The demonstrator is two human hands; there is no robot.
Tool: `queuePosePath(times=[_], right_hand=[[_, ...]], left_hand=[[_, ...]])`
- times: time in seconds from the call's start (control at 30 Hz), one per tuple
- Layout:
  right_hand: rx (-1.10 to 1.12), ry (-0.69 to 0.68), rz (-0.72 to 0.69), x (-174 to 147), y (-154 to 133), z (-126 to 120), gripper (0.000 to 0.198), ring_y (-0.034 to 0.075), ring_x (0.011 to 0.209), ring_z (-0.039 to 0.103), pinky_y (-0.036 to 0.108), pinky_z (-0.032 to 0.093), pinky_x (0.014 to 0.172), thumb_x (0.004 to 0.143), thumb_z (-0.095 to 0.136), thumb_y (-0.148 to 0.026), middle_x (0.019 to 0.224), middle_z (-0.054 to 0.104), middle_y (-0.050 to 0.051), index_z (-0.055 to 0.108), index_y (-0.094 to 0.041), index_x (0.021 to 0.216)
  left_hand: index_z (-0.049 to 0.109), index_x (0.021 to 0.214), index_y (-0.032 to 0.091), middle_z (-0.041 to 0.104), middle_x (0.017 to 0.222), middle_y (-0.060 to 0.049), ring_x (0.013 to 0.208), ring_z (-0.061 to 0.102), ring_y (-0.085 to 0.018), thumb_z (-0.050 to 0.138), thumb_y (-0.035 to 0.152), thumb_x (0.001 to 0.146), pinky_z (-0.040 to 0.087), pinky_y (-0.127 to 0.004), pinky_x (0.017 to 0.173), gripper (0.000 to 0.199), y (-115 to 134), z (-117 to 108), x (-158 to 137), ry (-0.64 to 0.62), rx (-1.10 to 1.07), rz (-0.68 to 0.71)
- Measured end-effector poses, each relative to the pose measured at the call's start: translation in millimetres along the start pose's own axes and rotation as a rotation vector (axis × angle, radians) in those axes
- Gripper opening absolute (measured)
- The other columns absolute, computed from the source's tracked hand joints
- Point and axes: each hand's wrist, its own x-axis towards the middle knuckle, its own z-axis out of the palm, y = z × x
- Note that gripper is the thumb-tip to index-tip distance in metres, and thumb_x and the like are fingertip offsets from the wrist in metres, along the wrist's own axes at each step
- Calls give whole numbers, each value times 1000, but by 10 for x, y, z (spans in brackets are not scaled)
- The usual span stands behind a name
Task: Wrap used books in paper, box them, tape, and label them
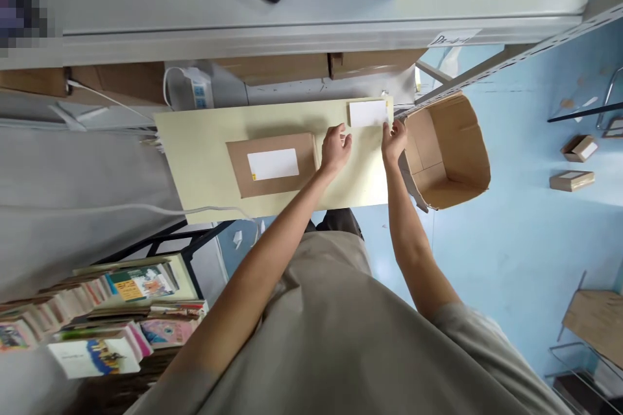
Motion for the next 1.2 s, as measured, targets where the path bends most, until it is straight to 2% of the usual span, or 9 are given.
queuePosePath(times=[0.07, 0.17, 0.3, 0.4, 0.6, 0.8, 0.97, 1.07, 1.2], right_hand=[[-7, -48, 24, 102, 65, 77, 58, 33, 125, 76, 58, 62, 120, 116, 57, -56, 136, 73, 26, 75, -10, 147], [42, -80, 23, 137, 148, 157, 61, 32, 121, 76, 60, 62, 121, 117, 55, -60, 131, 73, 22, 76, -12, 148], [13, -69, -19, 86, 199, 199, 59, 30, 114, 78, 55, 66, 115, 118, 54, -57, 128, 73, 19, 80, -11, 144], [8, -66, -46, 51, 207, 214, 55, 30, 110, 78, 53, 67, 113, 118, 53, -51, 130, 73, 20, 82, -11, 141], [-10, -86, -7, 56, 224, 247, 57, 31, 114, 79, 56, 67, 114, 120, 47, -56, 132, 73, 20, 81, -16, 144], [-11, -119, 5, 89, 177, 248, 54, 33, 123, 79, 54, 66, 116, 121, 48, -54, 136, 73, 21, 82, -18, 142], [87, -55, 82, 162, 62, 256, 48, 32, 117, 81, 57, 63, 118, 118, 59, -55, 128, 81, 18, 80, -18, 141], [101, -61, 138, 215, 6, 236, 47, 31, 115, 83, 52, 63, 117, 116, 64, -54, 120, 85, 16, 80, -16, 138], [146, -62, 149, 197, -81, 181, 46, 27, 108, 85, 43, 65, 110, 116, 64, -56, 112, 87, 12, 82, -17, 131]], left_hand=[[76, 129, 17, 73, 141, -21, 111, 81, -29, 71, 14, 108, 65, -49, 112, 21, -81, 278, 259, 32, 22, -103], [78, 115, 20, 73, 128, -16, 107, 79, -28, 72, 11, 106, 63, -48, 113, 14, -253, 501, 508, 96, 41, -161], [80, 128, 24, 73, 125, -12, 108, 79, -25, 71, 11, 106, 63, -41, 109, 27, -427, 598, 601, 111, 29, -149], [81, 138, 23, 74, 126, -11, 109, 79, -26, 72, 11, 105, 62, -41, 111, 36, -449, 620, 572, 117, 34, -127], [83, 140, 21, 75, 129, -14, 111, 80, -28, 70, 11, 106, 63, -43, 114, 38, -348, 605, 495, 121, 111, -126], [85, 132, 28, 78, 132, -10, 107, 82, -25, 68, 18, 108, 65, -41, 109, 31, -293, 607, 490, 192, 61, -141], [85, 128, 20, 84, 131, -13, 100, 81, -24, 69, 21, 107, 67, -43, 110, 27, -256, 605, 540, 222, 14, -182], [84, 126, 20, 86, 126, -12, 109, 83, -26, 72, 16, 102, 66, -41, 113, 27, -246, 571, 580, 174, -28, -208], [84, 127, 21, 83, 139, -14, 121, 83, -28, 80, 16, 99, 62, -41, 121, 29, -119, 484, 592, 165, -60, -265]])
